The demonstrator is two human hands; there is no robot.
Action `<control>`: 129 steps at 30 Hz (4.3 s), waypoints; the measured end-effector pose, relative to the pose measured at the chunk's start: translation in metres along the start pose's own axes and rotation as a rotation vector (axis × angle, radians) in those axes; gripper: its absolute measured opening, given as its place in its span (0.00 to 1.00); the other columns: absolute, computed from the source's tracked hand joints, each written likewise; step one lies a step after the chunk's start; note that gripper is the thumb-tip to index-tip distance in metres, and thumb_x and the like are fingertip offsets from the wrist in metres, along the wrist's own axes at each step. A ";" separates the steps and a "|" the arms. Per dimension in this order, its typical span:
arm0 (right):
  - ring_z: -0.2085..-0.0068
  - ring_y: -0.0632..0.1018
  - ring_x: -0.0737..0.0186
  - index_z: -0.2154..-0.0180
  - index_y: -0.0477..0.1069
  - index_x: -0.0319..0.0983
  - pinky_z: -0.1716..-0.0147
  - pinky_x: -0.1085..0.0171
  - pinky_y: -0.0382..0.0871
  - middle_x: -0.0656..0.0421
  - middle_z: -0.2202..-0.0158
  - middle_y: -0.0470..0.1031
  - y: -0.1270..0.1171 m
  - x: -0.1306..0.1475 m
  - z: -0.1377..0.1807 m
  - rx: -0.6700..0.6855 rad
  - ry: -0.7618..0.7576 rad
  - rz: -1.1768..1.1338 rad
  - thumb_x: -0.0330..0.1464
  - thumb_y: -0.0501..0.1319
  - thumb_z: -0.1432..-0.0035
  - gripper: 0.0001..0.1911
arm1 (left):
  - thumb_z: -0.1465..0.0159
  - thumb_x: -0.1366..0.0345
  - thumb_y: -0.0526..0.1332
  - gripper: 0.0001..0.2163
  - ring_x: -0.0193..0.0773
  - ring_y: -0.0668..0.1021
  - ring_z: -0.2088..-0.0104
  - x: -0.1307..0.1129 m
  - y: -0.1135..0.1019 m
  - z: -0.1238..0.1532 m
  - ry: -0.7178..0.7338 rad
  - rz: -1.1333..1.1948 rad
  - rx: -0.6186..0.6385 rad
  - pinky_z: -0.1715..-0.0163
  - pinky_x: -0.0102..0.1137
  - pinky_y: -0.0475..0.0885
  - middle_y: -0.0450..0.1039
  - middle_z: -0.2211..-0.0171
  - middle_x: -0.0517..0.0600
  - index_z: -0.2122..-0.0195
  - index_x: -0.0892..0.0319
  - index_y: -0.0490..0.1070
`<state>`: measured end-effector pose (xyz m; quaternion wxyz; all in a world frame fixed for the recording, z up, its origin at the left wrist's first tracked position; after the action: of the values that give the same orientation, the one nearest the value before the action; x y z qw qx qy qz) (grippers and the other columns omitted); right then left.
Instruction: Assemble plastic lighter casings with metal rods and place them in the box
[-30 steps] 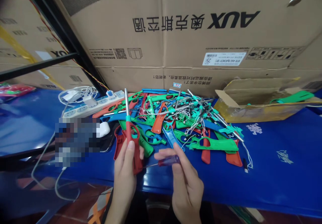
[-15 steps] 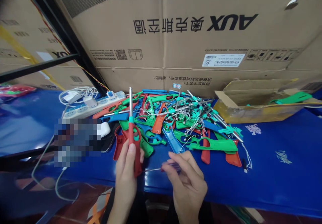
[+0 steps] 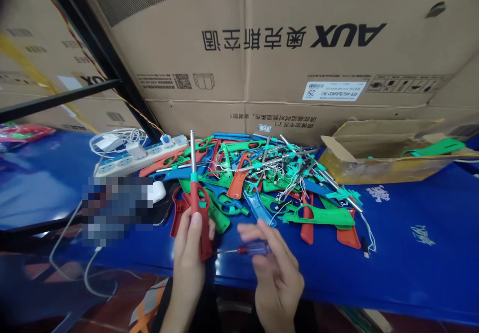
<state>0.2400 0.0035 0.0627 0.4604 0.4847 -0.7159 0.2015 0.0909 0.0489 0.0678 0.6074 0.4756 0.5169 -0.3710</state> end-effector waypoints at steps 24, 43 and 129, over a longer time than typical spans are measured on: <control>0.57 0.83 0.55 0.47 0.79 0.46 0.57 0.52 0.81 0.55 0.56 0.83 -0.005 -0.003 -0.001 0.104 0.050 0.102 0.37 0.58 0.28 0.14 | 0.30 0.47 0.60 0.17 0.33 0.66 0.76 0.005 -0.003 -0.006 -0.047 0.105 -0.017 0.74 0.26 0.60 0.64 0.77 0.43 0.54 0.57 0.71; 0.57 0.85 0.59 0.49 0.80 0.49 0.57 0.57 0.82 0.60 0.59 0.85 -0.010 -0.014 0.001 0.136 0.118 -0.146 0.28 0.66 0.34 0.15 | 0.32 0.46 0.63 0.19 0.32 0.66 0.77 0.008 -0.005 -0.007 -0.067 0.143 -0.019 0.75 0.25 0.61 0.65 0.79 0.42 0.53 0.57 0.71; 0.82 0.73 0.53 0.59 0.79 0.40 0.80 0.62 0.61 0.59 0.85 0.69 -0.075 -0.002 -0.049 -0.004 0.057 1.161 0.45 0.55 0.41 0.20 | 0.28 0.62 0.58 0.07 0.47 0.76 0.55 -0.010 -0.121 -0.013 0.639 -0.853 -0.404 0.49 0.42 0.68 0.77 0.59 0.53 0.58 0.56 0.74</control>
<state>0.3283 0.0065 0.0735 0.2948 0.0064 -0.8520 0.4325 -0.0283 0.0282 0.0541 0.2963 0.1876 0.8819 -0.3151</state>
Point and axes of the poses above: each hand's wrist, its own z-axis away from the middle knuckle, its own y-axis out of the palm, x = y × z, the point moved 4 cm from there along -z, towards the middle knuckle
